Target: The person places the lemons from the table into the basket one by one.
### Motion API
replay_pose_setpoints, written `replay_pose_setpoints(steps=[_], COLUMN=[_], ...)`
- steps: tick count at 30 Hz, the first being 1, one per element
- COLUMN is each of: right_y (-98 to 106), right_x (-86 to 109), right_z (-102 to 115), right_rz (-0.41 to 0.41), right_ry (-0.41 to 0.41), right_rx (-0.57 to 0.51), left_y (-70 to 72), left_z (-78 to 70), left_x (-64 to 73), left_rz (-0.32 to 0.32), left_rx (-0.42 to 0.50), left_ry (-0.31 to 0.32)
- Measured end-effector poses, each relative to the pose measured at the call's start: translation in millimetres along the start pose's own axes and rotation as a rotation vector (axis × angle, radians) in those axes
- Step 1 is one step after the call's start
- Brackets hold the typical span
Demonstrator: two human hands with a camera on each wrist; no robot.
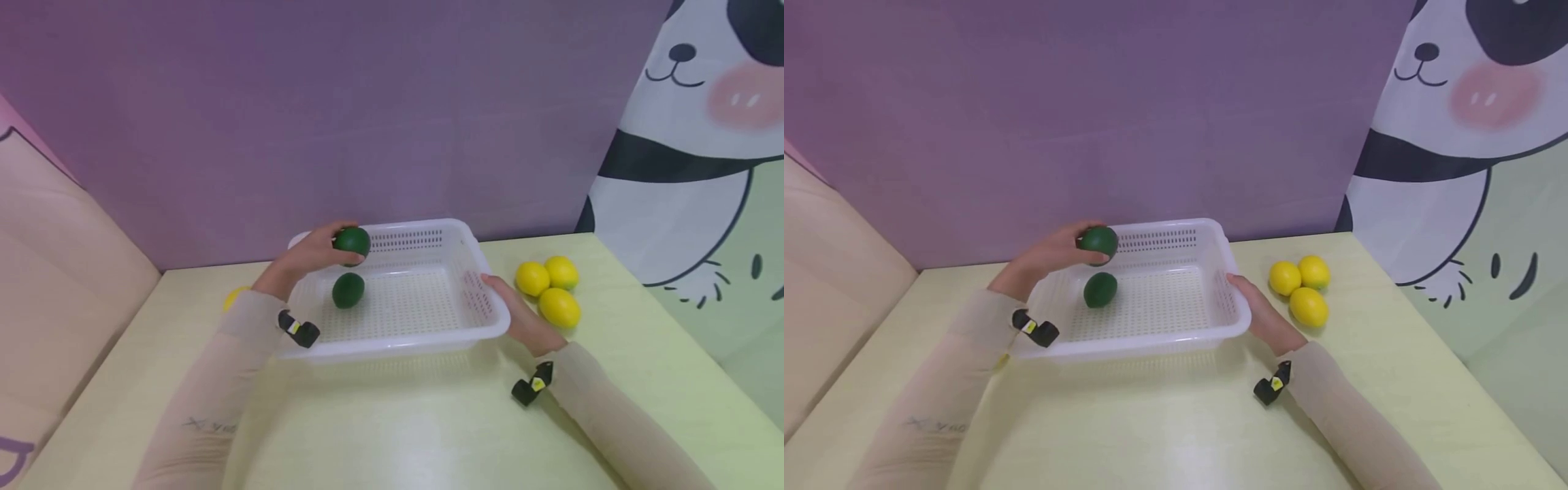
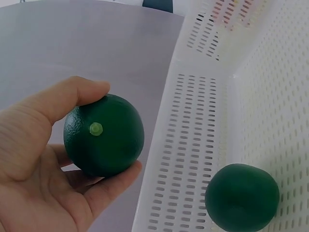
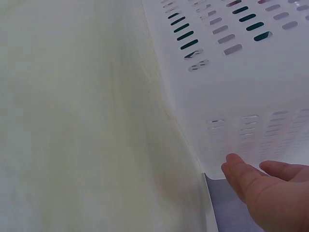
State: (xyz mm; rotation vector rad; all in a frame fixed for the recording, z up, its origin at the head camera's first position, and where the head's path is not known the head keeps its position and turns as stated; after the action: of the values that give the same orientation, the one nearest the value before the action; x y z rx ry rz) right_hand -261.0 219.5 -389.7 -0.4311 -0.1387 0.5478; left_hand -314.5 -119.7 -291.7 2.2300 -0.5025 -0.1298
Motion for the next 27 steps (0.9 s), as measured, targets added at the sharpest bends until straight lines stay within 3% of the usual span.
replay_pose_setpoints(steps=[16, 27], right_y=[-2.0, -3.7], right_x=[0.3, 1.4], right_z=[-0.6, 2.3], right_rz=[0.033, -0.029], right_ry=[0.010, -0.027], right_rx=[-0.034, -0.018], left_y=[-6.7, -17.8], left_z=[-4.3, -11.5], left_x=[-14.7, -29.1], left_rz=[-0.021, 0.044], left_rx=[0.045, 0.059], left_ry=[0.008, 0.049])
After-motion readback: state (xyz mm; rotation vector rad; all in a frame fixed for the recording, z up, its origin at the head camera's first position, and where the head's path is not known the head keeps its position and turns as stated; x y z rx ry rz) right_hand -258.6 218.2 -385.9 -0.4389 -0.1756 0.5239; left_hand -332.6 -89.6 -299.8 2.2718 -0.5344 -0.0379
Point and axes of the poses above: each hand's wrist, its own x-axis away from the middle knuckle, its own y-axis out of the back of the hand, z = x × y, the point moved 1 cm from there along -x, towards the middle knuckle, and after that the axes turned 12 degrees about -x, right-handed, at the moved point
